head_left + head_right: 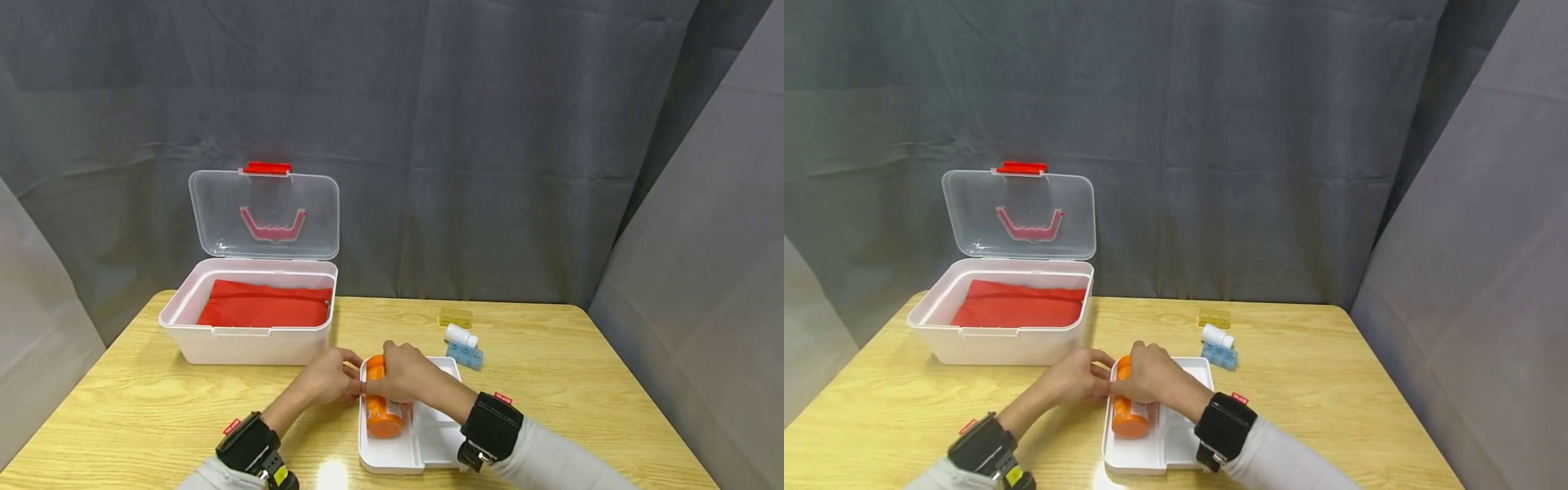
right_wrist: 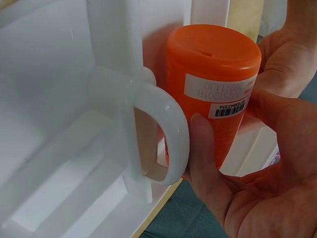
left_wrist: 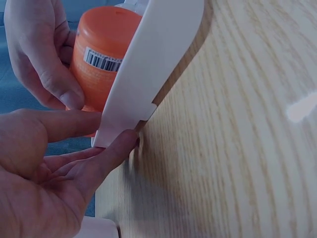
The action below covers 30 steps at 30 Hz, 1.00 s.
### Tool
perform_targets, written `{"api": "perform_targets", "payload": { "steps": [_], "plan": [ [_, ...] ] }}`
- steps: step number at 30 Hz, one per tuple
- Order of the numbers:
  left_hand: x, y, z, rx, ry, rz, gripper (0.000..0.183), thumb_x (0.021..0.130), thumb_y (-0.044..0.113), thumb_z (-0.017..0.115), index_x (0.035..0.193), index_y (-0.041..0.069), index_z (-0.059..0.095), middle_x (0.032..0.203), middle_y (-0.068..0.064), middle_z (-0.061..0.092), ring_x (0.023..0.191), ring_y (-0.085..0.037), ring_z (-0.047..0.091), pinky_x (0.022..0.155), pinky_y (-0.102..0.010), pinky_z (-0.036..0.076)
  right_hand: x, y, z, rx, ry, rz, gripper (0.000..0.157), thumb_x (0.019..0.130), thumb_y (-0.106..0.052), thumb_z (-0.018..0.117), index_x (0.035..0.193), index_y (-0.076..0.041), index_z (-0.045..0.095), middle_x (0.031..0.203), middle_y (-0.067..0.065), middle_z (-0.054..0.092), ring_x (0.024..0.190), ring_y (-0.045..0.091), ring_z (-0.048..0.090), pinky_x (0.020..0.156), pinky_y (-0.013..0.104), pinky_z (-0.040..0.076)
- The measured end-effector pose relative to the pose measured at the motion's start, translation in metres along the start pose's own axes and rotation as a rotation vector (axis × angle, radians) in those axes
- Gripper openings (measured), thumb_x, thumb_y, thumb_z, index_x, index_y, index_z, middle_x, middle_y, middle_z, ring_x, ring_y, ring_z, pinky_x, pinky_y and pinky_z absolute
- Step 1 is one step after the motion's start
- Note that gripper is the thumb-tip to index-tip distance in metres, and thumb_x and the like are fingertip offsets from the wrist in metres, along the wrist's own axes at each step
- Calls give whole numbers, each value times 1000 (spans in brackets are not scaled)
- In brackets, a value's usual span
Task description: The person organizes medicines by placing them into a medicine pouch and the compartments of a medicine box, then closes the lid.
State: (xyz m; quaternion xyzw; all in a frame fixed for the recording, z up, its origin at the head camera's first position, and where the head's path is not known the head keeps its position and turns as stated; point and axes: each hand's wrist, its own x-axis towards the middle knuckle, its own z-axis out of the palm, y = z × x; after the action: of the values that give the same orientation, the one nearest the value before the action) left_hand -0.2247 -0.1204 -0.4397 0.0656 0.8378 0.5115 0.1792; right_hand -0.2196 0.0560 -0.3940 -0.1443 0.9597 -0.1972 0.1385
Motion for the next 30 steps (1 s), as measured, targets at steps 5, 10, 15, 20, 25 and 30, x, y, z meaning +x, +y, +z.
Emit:
{"api": "perform_targets", "payload": {
  "steps": [5,10,15,20,25,30],
  "plan": [
    [0,0,1,-4,0,8,42,83,-1,79,120,-10,62,96,-16,73,76,-23,73,68,-36,63,0,-1,1,-10,-3,8,73,79,-57,80,114,2,56,88,12,59,77,23,58,67,35,52],
    [0,1,0,5,0,2,42,83,-1,80,120,-9,63,98,-16,74,77,-23,73,69,-35,63,0,0,1,-34,-7,4,73,80,-53,80,120,3,56,92,14,60,81,24,59,71,39,55],
    [0,2,0,-8,-5,-2,41,83,-2,78,120,-9,63,99,-16,74,79,-24,74,70,-36,64,1,1,1,-44,-18,-10,66,80,-48,81,118,1,56,89,12,60,81,24,60,70,39,55],
    [-1,2,1,-11,-2,-2,40,83,-3,78,120,-9,63,99,-17,74,79,-24,74,70,-36,64,2,0,-2,-43,-47,-8,65,81,-46,81,118,1,55,89,11,59,81,24,59,70,38,55],
    [-1,1,1,-14,4,1,40,82,-3,78,118,-9,64,98,-16,75,78,-24,74,69,-36,63,2,-1,-3,-36,-71,-18,60,81,-43,82,114,-1,55,86,9,59,80,23,58,69,37,53],
    [-1,1,2,-24,10,-5,38,82,-4,77,117,-9,63,98,-17,74,77,-24,74,69,-36,64,1,-1,-3,-32,-84,-21,58,81,-43,83,114,-3,55,86,7,59,81,23,58,69,37,52]
  ]
}}
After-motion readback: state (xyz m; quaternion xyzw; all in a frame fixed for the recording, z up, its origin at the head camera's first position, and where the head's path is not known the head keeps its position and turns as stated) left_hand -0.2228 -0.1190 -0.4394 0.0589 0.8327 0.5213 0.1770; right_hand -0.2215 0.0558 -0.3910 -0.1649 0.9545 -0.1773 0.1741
